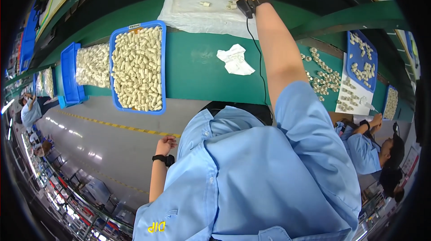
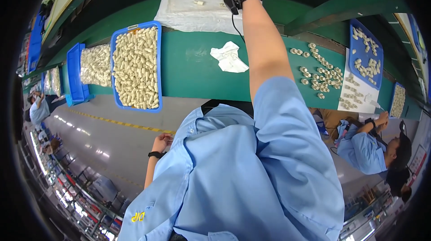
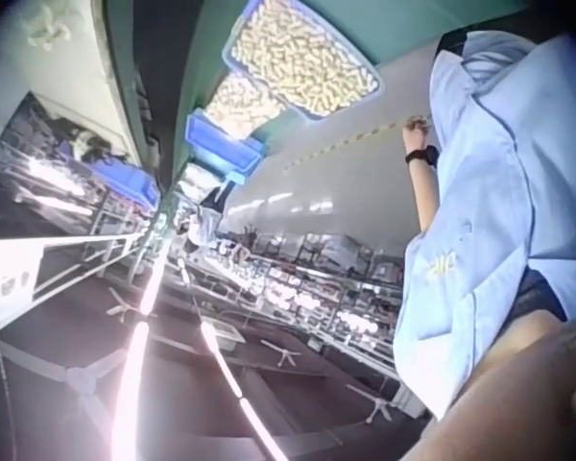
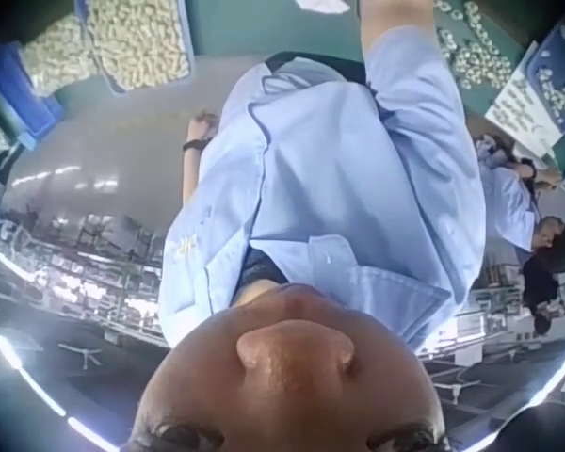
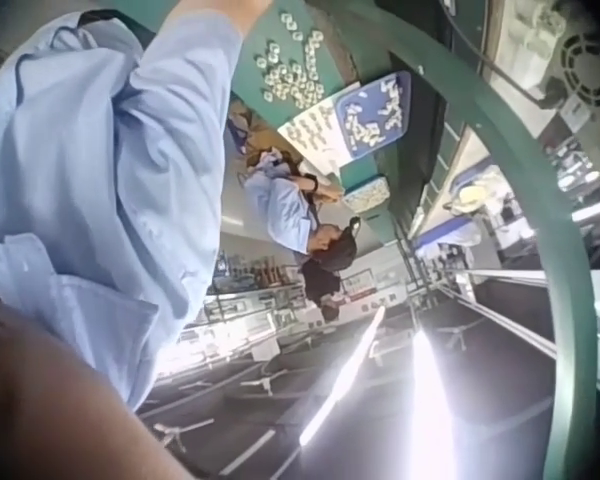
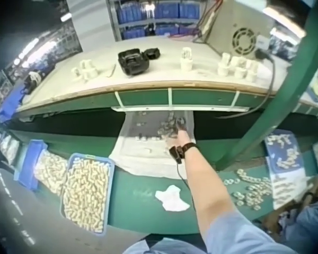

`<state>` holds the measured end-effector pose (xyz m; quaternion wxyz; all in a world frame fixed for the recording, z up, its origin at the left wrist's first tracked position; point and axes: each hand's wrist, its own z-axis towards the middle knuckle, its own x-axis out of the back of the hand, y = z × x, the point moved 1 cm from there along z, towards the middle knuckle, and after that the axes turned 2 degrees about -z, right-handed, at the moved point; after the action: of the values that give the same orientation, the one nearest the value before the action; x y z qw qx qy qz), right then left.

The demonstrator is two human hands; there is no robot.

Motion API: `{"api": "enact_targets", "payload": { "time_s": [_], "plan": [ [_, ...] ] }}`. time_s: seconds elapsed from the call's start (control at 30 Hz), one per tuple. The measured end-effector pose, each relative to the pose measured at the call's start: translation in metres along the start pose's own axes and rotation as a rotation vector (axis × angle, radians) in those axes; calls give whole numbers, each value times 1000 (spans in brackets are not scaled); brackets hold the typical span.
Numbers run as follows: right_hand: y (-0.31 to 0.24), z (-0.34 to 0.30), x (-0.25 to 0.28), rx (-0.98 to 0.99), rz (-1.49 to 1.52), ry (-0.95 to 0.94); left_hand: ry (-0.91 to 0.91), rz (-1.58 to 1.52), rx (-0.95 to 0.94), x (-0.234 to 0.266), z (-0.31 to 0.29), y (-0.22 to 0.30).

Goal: The person picks up white plastic components from a green table and places them onto a white cloth. They then pick up the components from the cloth, inspect them, and place them back onto the table before moving a blue tray from a shelf.

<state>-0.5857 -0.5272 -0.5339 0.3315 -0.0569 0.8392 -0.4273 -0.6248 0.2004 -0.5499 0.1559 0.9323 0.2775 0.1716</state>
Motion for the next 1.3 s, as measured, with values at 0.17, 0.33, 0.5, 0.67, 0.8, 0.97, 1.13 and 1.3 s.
{"api": "enact_targets", "payload": {
  "time_s": [0.17,0.33,0.5,0.67,0.8,0.97,1.13,1.3],
  "plan": [
    [10,-107,29,144,-30,9,-108,77,-110,-14,37,54],
    [50,-282,96,-121,-318,-113,-238,121,-278,-51,60,116],
    [60,-399,194,-247,-483,157,-355,253,-367,-100,64,189],
    [22,-449,276,-9,-882,654,-498,348,-513,-179,35,287],
    [-2,-444,318,239,-1540,899,-556,535,-684,-261,11,344],
    [-5,-414,372,276,-1583,932,-548,858,-879,-362,-26,366],
    [-4,-391,389,341,-1560,807,-493,1149,-920,-419,-29,363],
    [-2,-379,396,396,-1541,755,-243,1212,-1047,-478,-37,370]
  ]
}}
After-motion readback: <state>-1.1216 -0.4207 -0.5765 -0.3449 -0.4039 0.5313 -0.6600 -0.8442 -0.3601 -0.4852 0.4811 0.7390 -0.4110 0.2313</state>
